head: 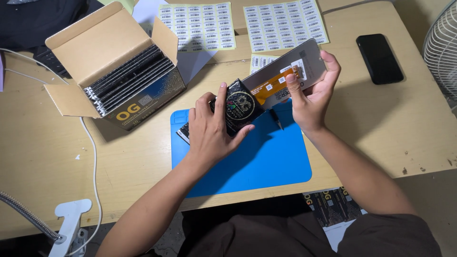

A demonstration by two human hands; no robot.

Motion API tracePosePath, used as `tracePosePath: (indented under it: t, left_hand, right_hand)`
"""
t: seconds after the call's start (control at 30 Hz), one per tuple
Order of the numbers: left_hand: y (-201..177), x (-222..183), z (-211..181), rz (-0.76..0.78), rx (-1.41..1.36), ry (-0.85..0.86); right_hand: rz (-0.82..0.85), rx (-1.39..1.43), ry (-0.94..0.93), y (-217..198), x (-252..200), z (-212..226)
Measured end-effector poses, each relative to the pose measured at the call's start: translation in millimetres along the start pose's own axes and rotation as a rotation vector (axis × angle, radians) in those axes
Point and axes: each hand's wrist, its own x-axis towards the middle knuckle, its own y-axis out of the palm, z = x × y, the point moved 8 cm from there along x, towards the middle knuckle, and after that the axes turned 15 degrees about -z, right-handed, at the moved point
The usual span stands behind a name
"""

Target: The person is labeling replacement phone screens by applying small stickers and marking them with a pen before packing them into a box.

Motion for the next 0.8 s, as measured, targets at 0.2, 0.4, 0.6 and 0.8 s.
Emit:
tracePosePath:
  t: [0.2, 0.4, 0.6, 0.8]
  left_hand:
    - [6.2, -4.9, 3.6, 0.020, -0.041, 0.002]
    - [3.7, 1.3, 2.3, 0.028, -0.073, -0.004]
    - [0.2, 4.9, 3.1, 0.019, -0.077, 0.007]
    - [4.7, -0.4, 3.4, 0.104, -0.040, 0.035]
  right_hand:
    - [0.038, 0.032, 0.094, 14.3, -16.2, -8.9]
    - [-0.047, 0.009, 0.014, -7.9, 4.7, 0.6]
    - [-0.054, -0.033, -0.059, -6.2, 9.3, 16.3]
    - [-0.043, -0.003, -0.060, -9.3, 10.8, 25.7]
